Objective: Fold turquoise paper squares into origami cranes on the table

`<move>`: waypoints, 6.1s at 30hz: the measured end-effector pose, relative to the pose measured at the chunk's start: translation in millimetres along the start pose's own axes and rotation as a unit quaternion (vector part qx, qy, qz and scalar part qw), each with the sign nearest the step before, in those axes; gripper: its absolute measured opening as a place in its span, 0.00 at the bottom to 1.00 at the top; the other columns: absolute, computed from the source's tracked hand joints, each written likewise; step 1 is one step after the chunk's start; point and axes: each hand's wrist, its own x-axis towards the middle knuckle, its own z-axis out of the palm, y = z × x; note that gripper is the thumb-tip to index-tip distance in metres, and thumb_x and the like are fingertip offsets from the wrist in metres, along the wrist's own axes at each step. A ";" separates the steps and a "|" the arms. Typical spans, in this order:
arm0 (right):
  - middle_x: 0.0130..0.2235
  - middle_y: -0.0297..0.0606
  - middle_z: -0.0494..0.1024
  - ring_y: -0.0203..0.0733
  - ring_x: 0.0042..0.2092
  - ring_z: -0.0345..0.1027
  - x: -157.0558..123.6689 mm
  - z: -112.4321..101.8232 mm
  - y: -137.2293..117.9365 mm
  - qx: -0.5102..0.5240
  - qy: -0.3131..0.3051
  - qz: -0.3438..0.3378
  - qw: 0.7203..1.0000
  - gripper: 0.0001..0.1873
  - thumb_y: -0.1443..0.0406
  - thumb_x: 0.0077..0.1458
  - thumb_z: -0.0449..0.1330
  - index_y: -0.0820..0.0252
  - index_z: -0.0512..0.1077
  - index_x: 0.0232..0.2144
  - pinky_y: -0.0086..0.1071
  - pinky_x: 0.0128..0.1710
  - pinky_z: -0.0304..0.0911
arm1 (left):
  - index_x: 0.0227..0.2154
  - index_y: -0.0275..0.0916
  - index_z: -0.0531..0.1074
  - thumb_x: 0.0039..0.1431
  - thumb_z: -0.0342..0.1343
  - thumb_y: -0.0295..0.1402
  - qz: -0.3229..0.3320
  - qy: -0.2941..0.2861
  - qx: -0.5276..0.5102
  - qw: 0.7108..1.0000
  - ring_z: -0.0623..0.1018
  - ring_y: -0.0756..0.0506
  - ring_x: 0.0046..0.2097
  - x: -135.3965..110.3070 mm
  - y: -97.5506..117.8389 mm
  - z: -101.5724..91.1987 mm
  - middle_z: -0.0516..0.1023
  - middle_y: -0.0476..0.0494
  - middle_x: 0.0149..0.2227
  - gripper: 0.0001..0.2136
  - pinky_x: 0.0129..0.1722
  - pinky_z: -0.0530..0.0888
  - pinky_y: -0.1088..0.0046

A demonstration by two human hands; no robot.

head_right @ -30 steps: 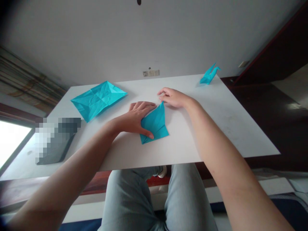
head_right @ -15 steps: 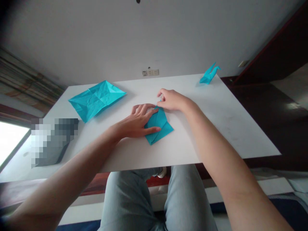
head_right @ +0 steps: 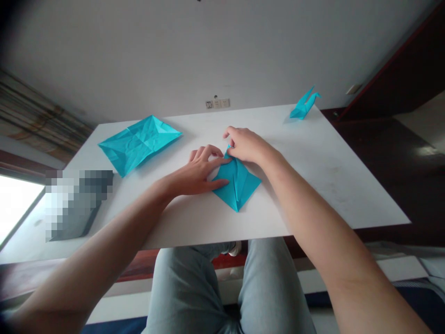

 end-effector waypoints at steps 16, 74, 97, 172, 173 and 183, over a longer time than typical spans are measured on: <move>0.48 0.44 0.90 0.52 0.48 0.83 6.8 -16.2 24.3 0.069 0.058 0.018 0.996 0.12 0.67 0.62 0.70 0.57 0.84 0.48 0.42 0.52 0.75 | 0.79 0.51 0.69 0.74 0.61 0.51 -0.060 -0.002 0.024 0.998 0.67 0.25 0.71 0.4 -2.2 -4.3 0.67 0.30 0.72 0.34 0.76 0.62 0.34; 0.74 0.54 0.69 0.76 0.74 0.63 11.3 19.1 29.6 -0.098 -0.015 -0.086 0.991 0.41 0.46 0.73 0.61 0.49 0.68 0.81 0.67 0.80 0.56 | 0.87 0.41 0.43 0.53 0.73 0.68 -0.085 -0.034 -0.001 0.996 0.48 0.19 0.86 1.4 -4.7 -6.7 0.49 0.23 0.87 0.70 0.82 0.42 0.30; 0.50 0.52 0.89 0.64 0.55 0.83 14.2 6.0 29.4 -0.029 0.104 0.078 0.991 0.25 0.54 0.70 0.69 0.60 0.78 0.62 0.56 0.60 0.76 | 0.72 0.59 0.78 0.72 0.65 0.56 -0.074 0.020 0.007 0.997 0.66 0.27 0.79 3.5 -13.5 -11.5 0.70 0.41 0.80 0.28 0.79 0.54 0.40; 0.48 0.40 0.91 0.52 0.47 0.85 2.4 -13.4 10.7 0.368 -0.124 -0.001 0.922 0.20 0.57 0.54 0.80 0.52 0.80 0.47 0.47 0.51 0.83 | 0.81 0.42 0.56 0.64 0.72 0.51 -0.187 0.111 -0.030 0.976 0.67 0.23 0.76 11.6 -31.0 0.6 0.67 0.26 0.73 0.49 0.76 0.64 0.39; 0.49 0.40 0.91 0.53 0.48 0.85 2.2 -14.1 11.0 0.353 -0.140 -0.010 0.925 0.19 0.58 0.53 0.80 0.52 0.81 0.45 0.48 0.51 0.83 | 0.80 0.43 0.58 0.63 0.73 0.51 -0.186 0.117 -0.028 0.975 0.67 0.23 0.75 11.5 -30.5 -0.4 0.68 0.28 0.73 0.48 0.75 0.64 0.39; 0.50 0.39 0.92 0.62 0.54 0.85 6.8 -12.4 26.4 0.241 -0.118 -0.018 0.963 0.25 0.56 0.44 0.84 0.48 0.81 0.44 0.58 0.58 0.83 | 0.47 0.42 0.79 0.63 0.73 0.54 -0.195 0.086 -0.045 0.976 0.81 0.31 0.54 15.7 -33.7 -15.8 0.84 0.40 0.46 0.22 0.63 0.68 0.47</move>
